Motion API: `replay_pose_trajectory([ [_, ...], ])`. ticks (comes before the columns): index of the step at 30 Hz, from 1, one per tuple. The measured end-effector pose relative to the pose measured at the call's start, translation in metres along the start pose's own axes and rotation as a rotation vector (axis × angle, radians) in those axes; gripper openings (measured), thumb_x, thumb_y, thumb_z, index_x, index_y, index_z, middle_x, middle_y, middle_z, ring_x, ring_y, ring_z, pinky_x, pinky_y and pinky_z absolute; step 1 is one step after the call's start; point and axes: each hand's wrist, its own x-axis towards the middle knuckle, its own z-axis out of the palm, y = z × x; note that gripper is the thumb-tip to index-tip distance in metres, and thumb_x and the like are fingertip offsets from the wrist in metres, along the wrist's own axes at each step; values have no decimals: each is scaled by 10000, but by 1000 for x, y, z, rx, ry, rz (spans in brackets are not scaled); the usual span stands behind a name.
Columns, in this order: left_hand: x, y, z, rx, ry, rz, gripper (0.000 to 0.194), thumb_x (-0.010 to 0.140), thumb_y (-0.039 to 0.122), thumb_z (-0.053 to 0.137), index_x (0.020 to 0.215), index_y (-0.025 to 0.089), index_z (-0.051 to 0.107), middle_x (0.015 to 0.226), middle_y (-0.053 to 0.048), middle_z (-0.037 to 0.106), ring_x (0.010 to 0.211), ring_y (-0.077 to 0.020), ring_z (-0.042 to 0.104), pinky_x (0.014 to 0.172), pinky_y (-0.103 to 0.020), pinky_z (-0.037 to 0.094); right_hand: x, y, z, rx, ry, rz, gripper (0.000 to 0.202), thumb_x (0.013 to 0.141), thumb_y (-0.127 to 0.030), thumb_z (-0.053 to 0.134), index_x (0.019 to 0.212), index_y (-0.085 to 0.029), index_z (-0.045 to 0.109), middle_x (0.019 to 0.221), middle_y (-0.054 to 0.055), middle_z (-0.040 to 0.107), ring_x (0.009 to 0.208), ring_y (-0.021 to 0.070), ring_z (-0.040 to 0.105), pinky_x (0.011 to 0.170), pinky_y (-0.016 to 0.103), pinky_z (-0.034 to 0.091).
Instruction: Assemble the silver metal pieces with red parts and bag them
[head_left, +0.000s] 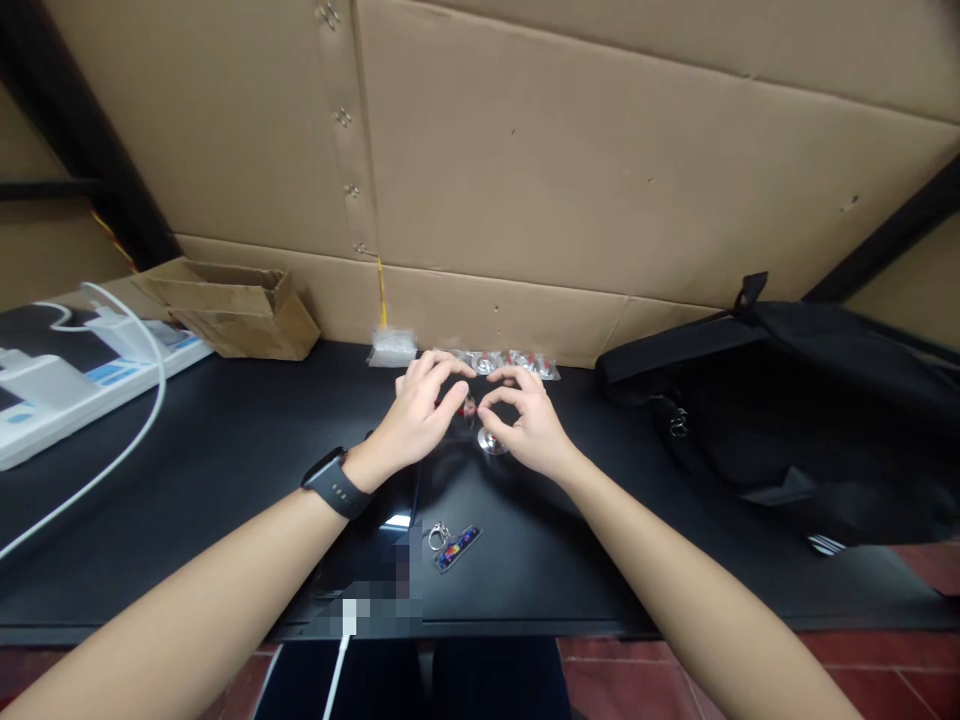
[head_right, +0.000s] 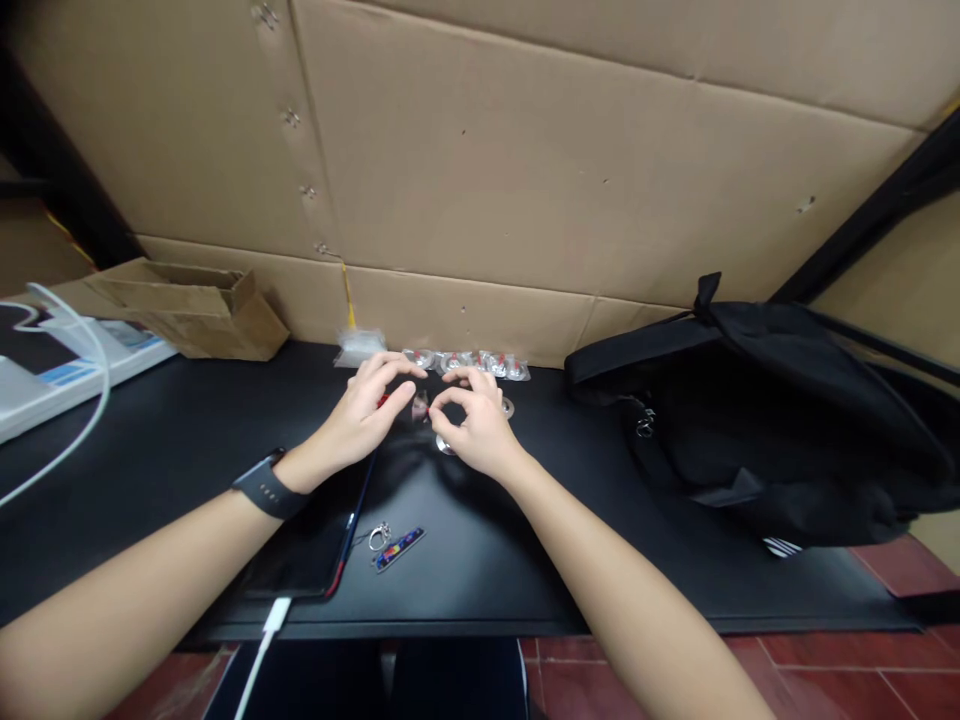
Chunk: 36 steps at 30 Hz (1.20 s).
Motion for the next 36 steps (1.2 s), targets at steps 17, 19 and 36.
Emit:
replay_pose_trajectory([
  [17,0,-20,3,188,-296,84,95,885,374,702,892,309,771,1201,-23,641,1201,-290,450,947,-448,313,0,7,-11,-161,-276,-39,118,907,-342,670,948,-236,705,1206,72,629,1147,263,536,960,442,371],
  [19,0,-21,3,206,-305,85,93,883,357,700,887,290,765,1135,-26,666,1162,-282,475,936,-435,299,0,7,-17,-223,-342,-56,236,866,-391,719,1037,-232,686,1045,54,679,992,237,599,891,399,375],
  [36,7,-15,-3,-13,-208,-189,131,898,357,605,921,262,693,931,8,774,892,-215,702,889,-363,432,5,16,-8,264,-131,247,146,894,-343,641,853,-206,673,812,28,740,724,170,700,694,286,511],
])
